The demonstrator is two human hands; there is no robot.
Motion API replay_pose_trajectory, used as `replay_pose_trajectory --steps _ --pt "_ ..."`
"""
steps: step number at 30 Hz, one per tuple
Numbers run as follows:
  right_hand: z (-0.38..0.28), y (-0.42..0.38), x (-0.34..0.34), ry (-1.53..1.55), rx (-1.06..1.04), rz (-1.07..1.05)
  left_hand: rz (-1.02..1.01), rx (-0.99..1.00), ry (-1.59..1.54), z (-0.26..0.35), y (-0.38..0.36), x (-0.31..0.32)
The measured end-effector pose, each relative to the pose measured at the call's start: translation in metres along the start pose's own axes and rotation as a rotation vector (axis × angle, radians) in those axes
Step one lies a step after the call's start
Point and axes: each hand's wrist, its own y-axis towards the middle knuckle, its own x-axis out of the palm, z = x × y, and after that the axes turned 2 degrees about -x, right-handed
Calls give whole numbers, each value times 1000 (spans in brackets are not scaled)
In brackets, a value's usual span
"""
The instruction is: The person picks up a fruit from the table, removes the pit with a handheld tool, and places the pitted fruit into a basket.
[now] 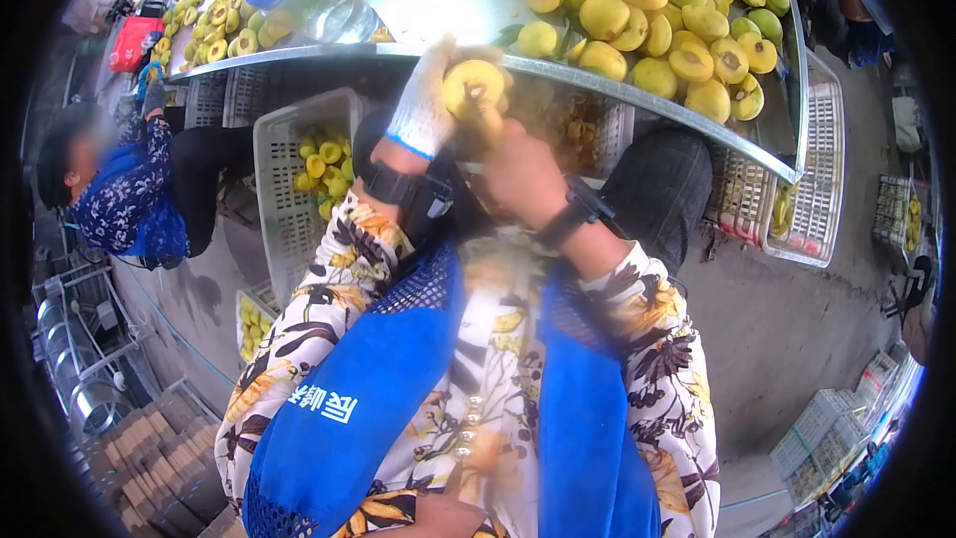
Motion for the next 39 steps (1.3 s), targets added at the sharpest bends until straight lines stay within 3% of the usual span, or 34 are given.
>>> replay_pose_trajectory --steps 3,6,8,12,15,21,24,27,30,33,36,39 --pt "4 3 7 85 -30 88 275 402 -14 -17 2 9" --pt "1 -1 20 187 19 57 268 366 254 -19 -14 12" --pt "1 -2 24 225 4 47 211 215 260 -10 -13 11" --pt "5 -5 28 298 -59 37 150 -77 -7 -2 -12 15" --pt "2 -3 17 373 5 -85 176 194 247 -10 -12 16" --pt "-4 -8 8 607 148 -237 133 44 -8 -14 -10 14" --pt "-9 -9 1 774 234 -341 206 309 374 -15 -11 15" --pt "-12 -11 -2 886 323 -404 152 364 528 -19 -5 4" --pt "-10 -12 1 864 323 -415 45 -42 43 -15 -12 8" --pt "-4 -11 4 879 300 -425 42 -46 55 -16 -12 8" --pt "3 -10 1 1062 371 -575 136 264 460 -17 -9 5" --pt "11 -8 -2 1241 411 -703 124 270 413 -13 -13 7"
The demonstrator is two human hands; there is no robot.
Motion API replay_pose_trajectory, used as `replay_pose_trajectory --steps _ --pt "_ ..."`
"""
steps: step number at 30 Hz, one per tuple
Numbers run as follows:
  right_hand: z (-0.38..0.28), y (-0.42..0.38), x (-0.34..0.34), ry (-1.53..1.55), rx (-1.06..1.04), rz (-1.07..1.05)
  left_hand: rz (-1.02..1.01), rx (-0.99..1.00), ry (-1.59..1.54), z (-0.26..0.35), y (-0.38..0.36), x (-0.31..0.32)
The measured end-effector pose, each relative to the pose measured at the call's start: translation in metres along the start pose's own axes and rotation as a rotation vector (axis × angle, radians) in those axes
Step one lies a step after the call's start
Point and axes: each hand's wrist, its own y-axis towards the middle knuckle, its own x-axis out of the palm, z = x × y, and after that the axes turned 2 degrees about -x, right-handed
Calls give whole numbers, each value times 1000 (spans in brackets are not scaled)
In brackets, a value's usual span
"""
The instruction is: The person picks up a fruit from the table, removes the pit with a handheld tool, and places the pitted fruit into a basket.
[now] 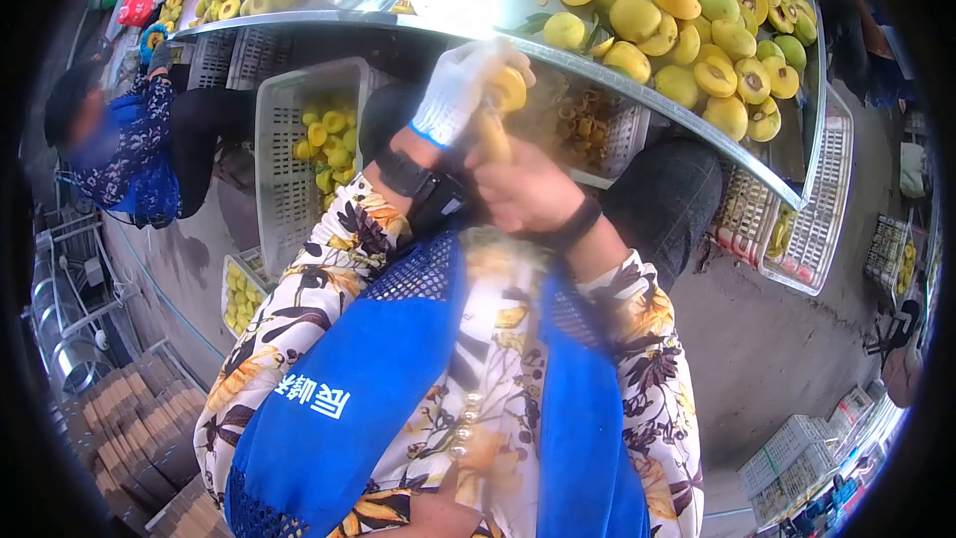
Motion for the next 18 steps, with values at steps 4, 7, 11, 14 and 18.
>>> replay_pose_trajectory --steps 4,7,11,14,18 --pt "6 -3 13 -38 -72 -111 238 -9 -406 6 4 -53" --pt "10 6 -6 -659 -284 227 610 188 38 39 -23 -106" --pt "8 11 -16 -1182 -179 579 847 403 1485 51 -48 -163" --pt "14 17 -24 -1029 -282 687 593 624 1435 53 -14 -118" --pt "14 8 -35 -791 -381 726 166 501 1495 18 61 -11"
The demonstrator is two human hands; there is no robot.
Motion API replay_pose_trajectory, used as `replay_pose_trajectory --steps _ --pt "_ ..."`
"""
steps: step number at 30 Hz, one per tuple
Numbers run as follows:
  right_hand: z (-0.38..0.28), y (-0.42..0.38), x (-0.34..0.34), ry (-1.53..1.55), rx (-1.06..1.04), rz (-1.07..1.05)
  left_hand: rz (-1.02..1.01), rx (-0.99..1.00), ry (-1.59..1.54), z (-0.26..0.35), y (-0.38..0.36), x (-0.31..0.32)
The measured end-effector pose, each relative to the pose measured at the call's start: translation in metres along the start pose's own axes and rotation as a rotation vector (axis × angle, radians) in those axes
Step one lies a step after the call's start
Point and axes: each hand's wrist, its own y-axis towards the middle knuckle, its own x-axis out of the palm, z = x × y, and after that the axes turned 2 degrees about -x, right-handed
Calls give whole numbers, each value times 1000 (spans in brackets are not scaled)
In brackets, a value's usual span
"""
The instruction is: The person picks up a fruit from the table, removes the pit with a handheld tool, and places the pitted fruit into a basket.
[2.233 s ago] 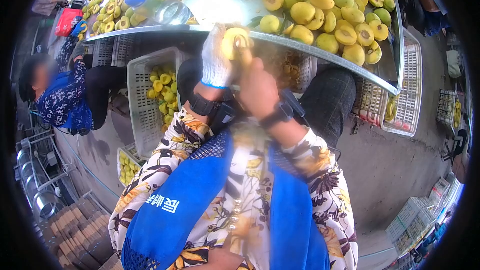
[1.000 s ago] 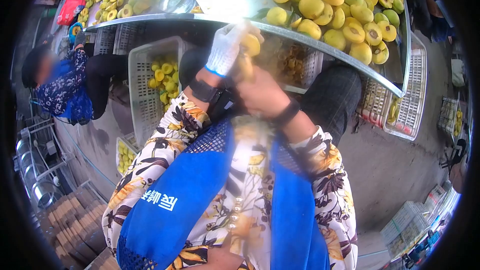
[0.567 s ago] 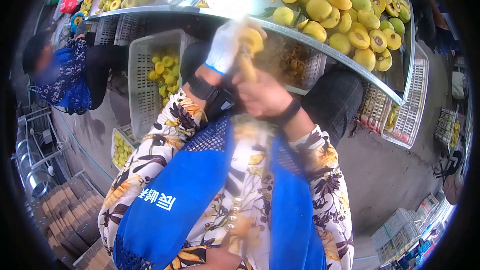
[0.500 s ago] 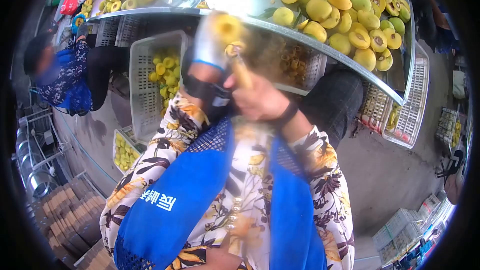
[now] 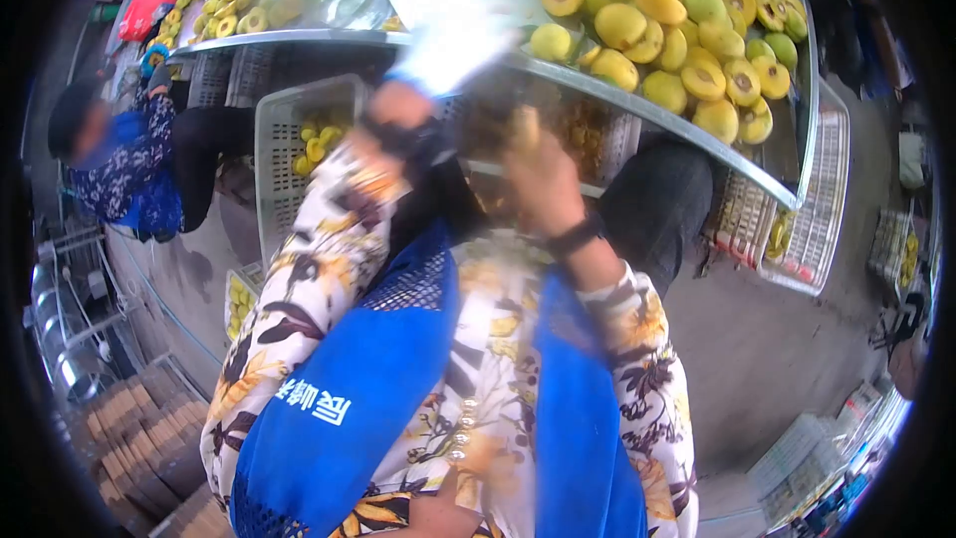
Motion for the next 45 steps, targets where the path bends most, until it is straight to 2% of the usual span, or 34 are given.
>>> replay_pose_trajectory --steps 1,2,3,4,7,8,10,12,14,17,20,21,24,25,31,34,37,40,43,45 --pt "18 3 -3 -37 -192 76 -5 163 -72 10 15 28" --pt "12 -1 -8 -43 -200 99 -285 113 -128 39 28 14" --pt "7 -6 -13 -7 -109 119 -499 63 3 54 45 27" --pt "5 -10 -17 23 -9 143 -571 26 112 66 53 33" --pt "5 -19 -26 87 98 154 -517 -29 120 66 69 64" --pt "7 -20 -28 72 32 182 -500 -13 91 65 68 57" --pt "7 -19 -27 26 -85 226 -459 23 -142 47 65 43" --pt "-1 -19 -28 -39 -186 258 -158 -57 -635 28 46 39" --pt "-18 -20 -26 -88 -233 240 -313 -162 -1564 16 23 21" --pt "-44 -17 -19 -248 -404 216 -229 -335 -1764 8 -19 -3" --pt "-60 -14 -9 -309 -377 146 -154 -646 -2131 14 -35 -7" --pt "-61 -12 -4 -321 -426 154 -130 -715 -2132 20 -39 -8" --pt "-57 -11 1 -393 -288 133 -133 -628 -2024 25 -50 -5" --pt "-51 -11 2 -397 -341 146 -155 -635 -2044 27 -51 -4" --pt "-50 -19 1 -439 -288 155 -62 -450 -1777 41 -54 -6" --pt "-47 -20 0 -421 -326 185 -20 -451 -1781 49 -53 -7" --pt "-52 -22 -1 -451 -257 150 -48 -514 -1933 45 -53 1" --pt "-50 -24 -2 -476 -291 129 21 -567 -1895 52 -53 -10" --pt "-52 -23 -8 -492 -312 14 -156 -566 -1964 41 -51 -14" --pt "-51 -24 -11 -487 -332 -42 -317 -589 -1812 35 -45 -22"
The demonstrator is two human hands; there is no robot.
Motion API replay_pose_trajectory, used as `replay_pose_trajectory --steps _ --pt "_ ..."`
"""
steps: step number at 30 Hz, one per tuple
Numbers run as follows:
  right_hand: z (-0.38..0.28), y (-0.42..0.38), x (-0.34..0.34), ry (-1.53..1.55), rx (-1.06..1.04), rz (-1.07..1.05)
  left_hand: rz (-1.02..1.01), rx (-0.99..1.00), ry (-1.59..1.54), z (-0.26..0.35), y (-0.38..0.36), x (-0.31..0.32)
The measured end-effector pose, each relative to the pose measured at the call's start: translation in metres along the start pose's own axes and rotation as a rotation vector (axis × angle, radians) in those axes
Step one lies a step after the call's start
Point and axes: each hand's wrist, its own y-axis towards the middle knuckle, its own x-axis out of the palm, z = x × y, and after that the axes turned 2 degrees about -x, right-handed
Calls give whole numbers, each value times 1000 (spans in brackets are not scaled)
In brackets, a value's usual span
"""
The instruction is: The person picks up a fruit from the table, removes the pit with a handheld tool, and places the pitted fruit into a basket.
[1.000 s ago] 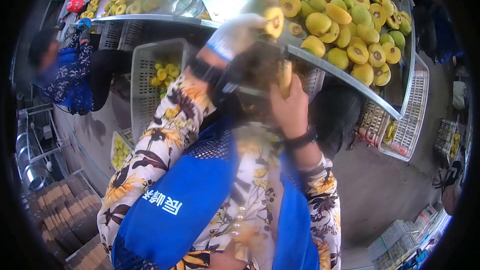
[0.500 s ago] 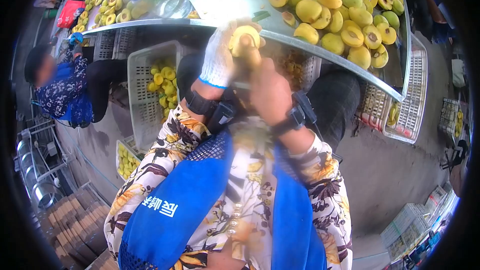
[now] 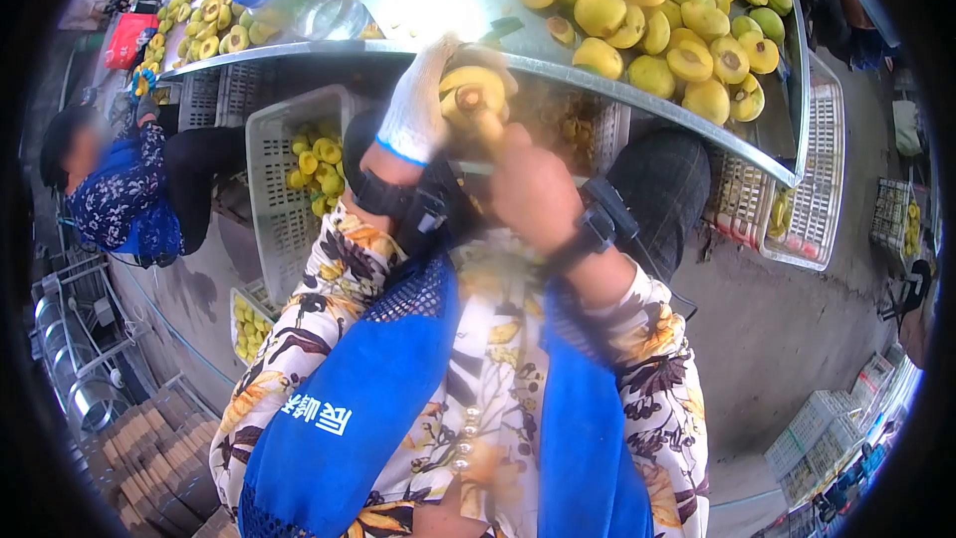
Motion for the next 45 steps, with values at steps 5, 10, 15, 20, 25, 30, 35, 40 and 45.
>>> replay_pose_trajectory --steps 5,10,15,20,25,30,35,40,45 --pt "13 8 7 46 49 -19 -6 -174 -17 -2 17 -12" --pt "11 12 23 164 -68 124 181 132 30 -15 9 1" --pt "11 9 36 418 179 -20 206 -144 -212 -16 4 -1" --pt "14 7 30 428 190 -94 230 115 118 -29 9 1" --pt "-6 4 8 850 475 -300 -10 -86 -105 -40 16 -17" --pt "-2 2 10 1042 473 -380 -138 -92 -100 -37 15 -19" --pt "12 3 5 1381 517 -554 -33 5 11 -42 15 -19" --pt "24 2 30 1278 391 -437 115 -107 -189 -47 15 -16" --pt "18 2 43 1138 263 -276 214 3 -317 -44 19 -23"
